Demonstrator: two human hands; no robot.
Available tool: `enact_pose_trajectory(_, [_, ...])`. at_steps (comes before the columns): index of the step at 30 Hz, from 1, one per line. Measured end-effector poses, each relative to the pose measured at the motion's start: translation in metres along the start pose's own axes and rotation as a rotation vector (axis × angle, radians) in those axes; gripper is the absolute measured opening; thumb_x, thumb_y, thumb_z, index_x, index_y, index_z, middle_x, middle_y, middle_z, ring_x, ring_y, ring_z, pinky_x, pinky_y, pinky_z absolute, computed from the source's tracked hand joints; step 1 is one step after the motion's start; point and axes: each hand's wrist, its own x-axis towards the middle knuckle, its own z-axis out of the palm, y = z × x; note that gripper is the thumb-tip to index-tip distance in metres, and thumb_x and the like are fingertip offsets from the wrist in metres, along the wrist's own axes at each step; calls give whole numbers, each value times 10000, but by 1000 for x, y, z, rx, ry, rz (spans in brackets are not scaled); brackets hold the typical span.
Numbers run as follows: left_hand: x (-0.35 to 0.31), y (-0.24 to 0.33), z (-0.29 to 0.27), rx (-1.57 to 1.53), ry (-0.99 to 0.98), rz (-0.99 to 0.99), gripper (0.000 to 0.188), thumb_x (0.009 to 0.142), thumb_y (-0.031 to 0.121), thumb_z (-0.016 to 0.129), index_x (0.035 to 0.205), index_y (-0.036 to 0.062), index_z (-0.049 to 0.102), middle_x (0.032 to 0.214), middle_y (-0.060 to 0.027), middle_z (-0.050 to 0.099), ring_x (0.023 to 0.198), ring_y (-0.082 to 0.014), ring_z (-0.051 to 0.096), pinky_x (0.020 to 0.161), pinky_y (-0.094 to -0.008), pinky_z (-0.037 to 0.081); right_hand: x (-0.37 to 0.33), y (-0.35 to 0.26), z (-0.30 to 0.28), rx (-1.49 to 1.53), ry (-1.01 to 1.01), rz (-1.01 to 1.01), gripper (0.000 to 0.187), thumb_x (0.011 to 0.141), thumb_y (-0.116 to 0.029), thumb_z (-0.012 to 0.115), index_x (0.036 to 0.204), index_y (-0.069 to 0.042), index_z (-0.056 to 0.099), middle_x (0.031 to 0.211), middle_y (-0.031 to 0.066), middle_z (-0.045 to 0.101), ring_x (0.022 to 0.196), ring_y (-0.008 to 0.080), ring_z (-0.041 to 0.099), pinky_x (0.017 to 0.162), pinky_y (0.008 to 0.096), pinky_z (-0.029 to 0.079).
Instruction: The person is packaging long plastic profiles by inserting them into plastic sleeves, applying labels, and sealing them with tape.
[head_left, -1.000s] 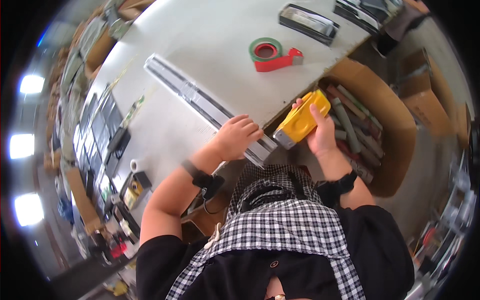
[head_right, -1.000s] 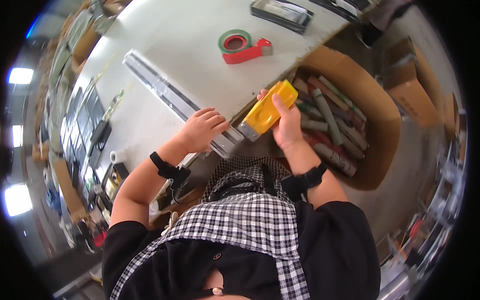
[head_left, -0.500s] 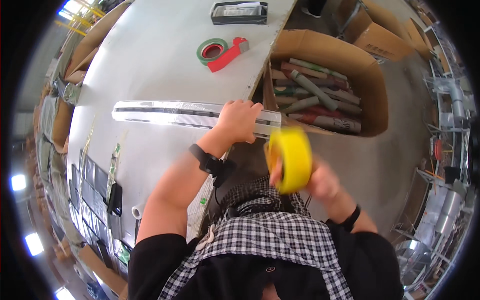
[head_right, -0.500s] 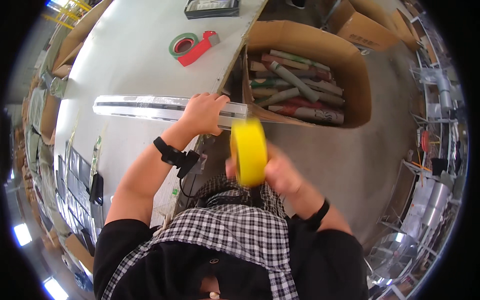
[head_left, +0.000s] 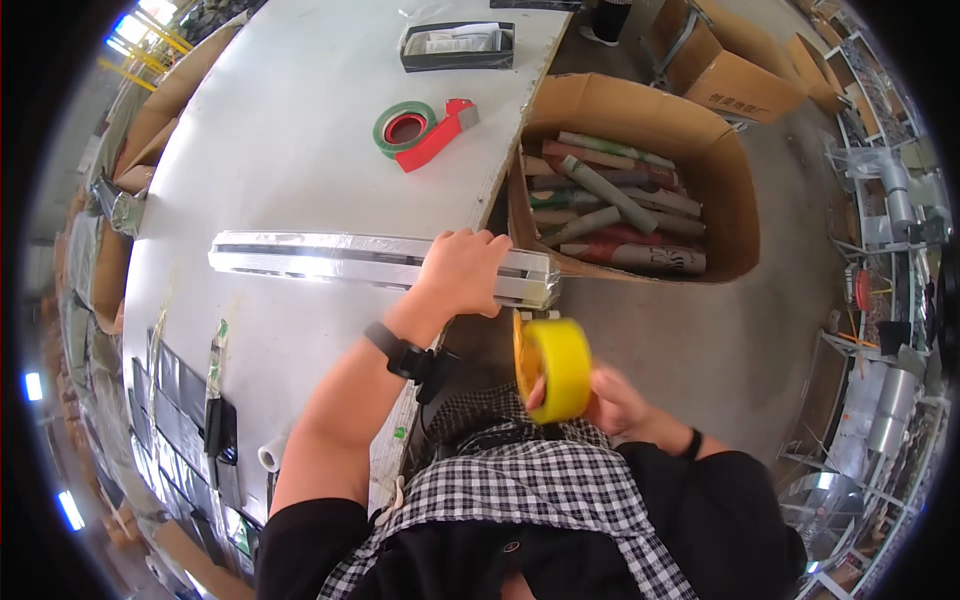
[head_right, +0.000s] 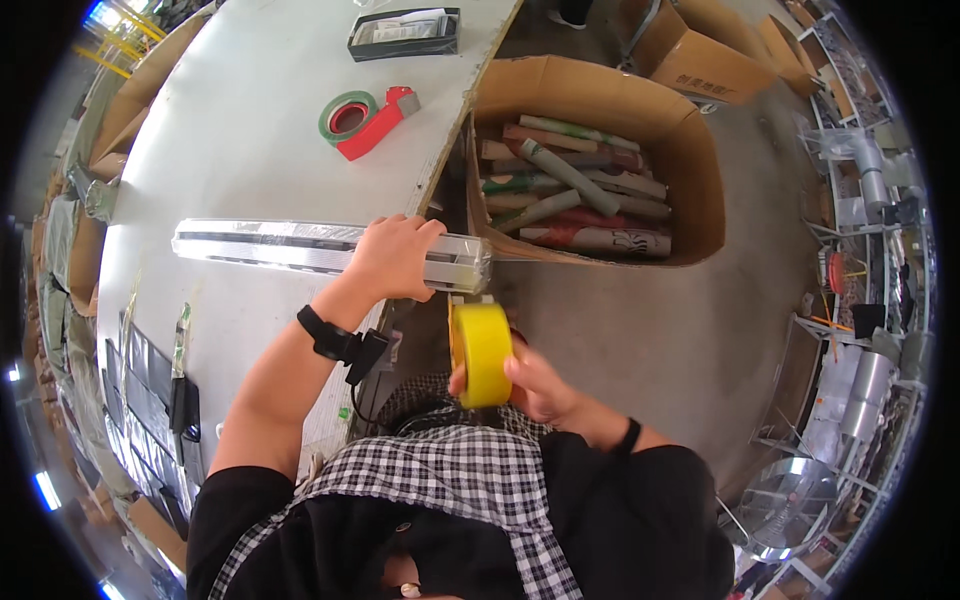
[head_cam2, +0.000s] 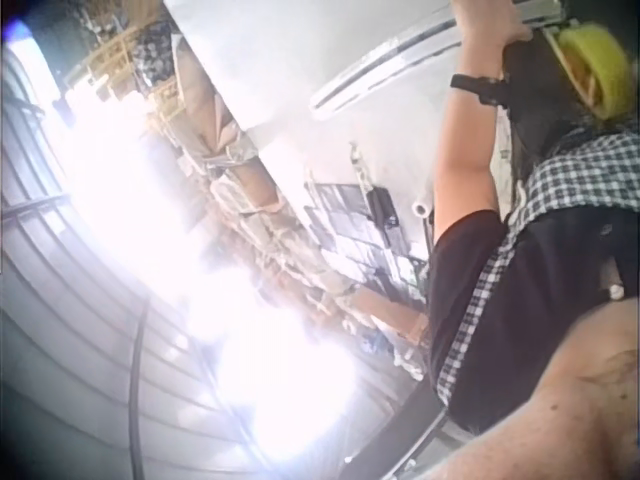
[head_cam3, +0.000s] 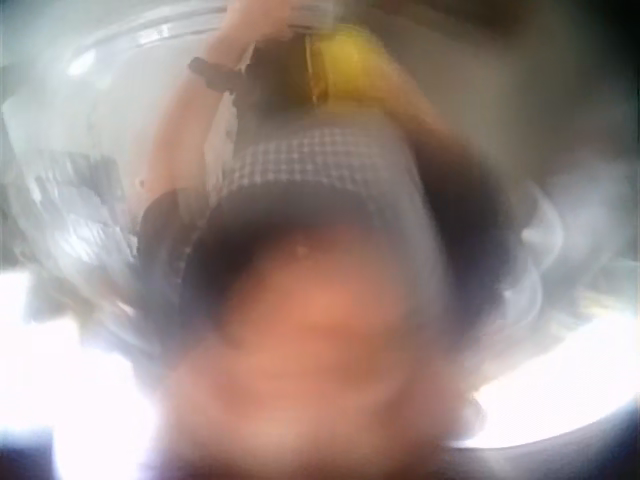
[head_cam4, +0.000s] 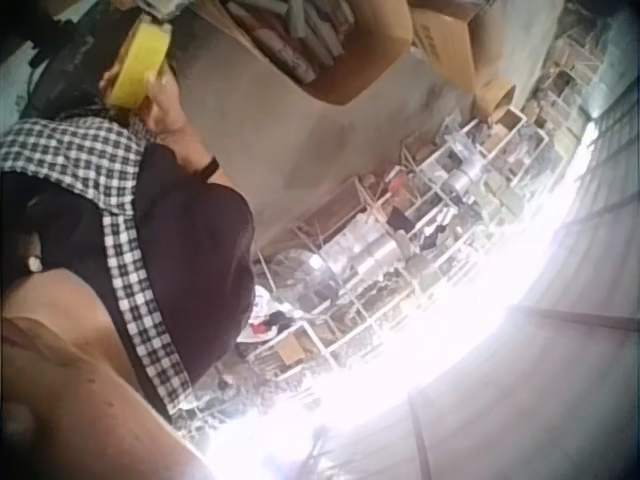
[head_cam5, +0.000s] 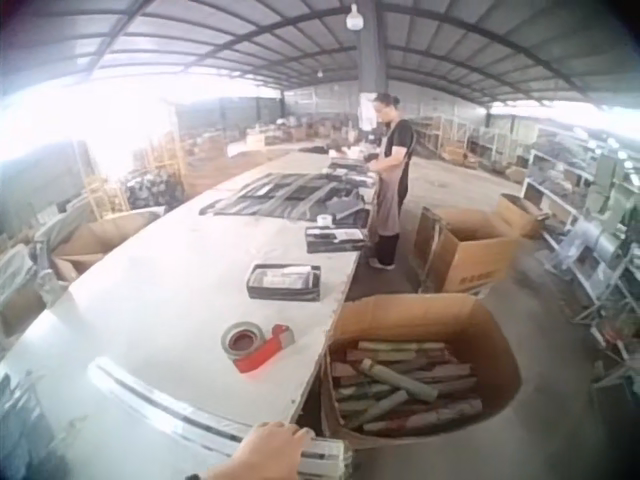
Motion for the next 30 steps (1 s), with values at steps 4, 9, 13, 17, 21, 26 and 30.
enact_pose_trajectory(4, [-4, 1, 10, 35, 56, 36, 691, 481, 232, 785, 1122, 125, 551, 975, -56, 612, 946, -269, 584, 856, -388, 452, 56, -105, 6, -440, -71, -482, 587, 771, -390, 720, 1155, -2, 505, 958, 104, 634, 885, 198, 620, 786, 339, 502])
enact_pose_trajectory(9, [-11, 9, 15, -18, 171, 63, 719, 465, 209, 790, 1131, 122, 533, 1019, -44, 586, 993, -248, 553, 899, -385, 423, 140, -102, -34, -519, 225, -569, 518, 743, -223, 750, 1146, -1, 510, 975, 121, 615, 900, 231, 602, 783, 374, 488])
enact_pose_trajectory(13, [-25, 14, 26, 117, 316, 96, 812, 457, 328, 819, 1180, 124, 510, 1120, -57, 541, 1058, -258, 515, 942, -401, 395, 146, -91, -78, -1905, 320, -1165, 691, 684, -204, 772, 1211, 63, 413, 953, 219, 564, 951, 397, 533, 859, 485, 439])
enact_pose_trajectory(17, [-23, 38, 11, -14, 442, 124, 587, 662, 368, 706, 1168, 122, 537, 1154, -118, 549, 1108, -296, 506, 969, -445, 377, 152, -80, -116, -1144, 380, -665, 545, 711, -172, 753, 1143, -21, 456, 979, 148, 571, 899, 320, 568, 791, 380, 468])
enact_pose_trajectory(21, [4, 65, 43, 0, 400, 201, 418, 751, 288, 625, 1137, 133, 579, 1091, -117, 589, 1053, -288, 541, 939, -428, 395, 132, -34, -143, -908, 603, -495, 529, 703, -126, 737, 1139, -18, 459, 969, 85, 578, 869, 201, 581, 751, 327, 474])
enact_pose_trajectory(26, [19, 71, 38, -118, 167, 45, 391, 770, 109, 559, 1159, 132, 584, 966, -55, 636, 943, -248, 585, 854, -382, 423, 100, 48, -179, -723, 918, -182, 509, 688, -110, 720, 1126, -7, 481, 946, 105, 598, 836, 215, 599, 715, 341, 489])
enact_pose_trajectory(30, [5, 55, 15, -277, 384, 193, 790, 633, 270, 735, 1339, 98, 424, 1089, -88, 596, 1008, -293, 564, 933, -405, 402, 135, 114, -162, -132, 974, -127, 298, 707, -52, 692, 977, -7, 575, 909, 115, 620, 811, 225, 615, 680, 354, 499])
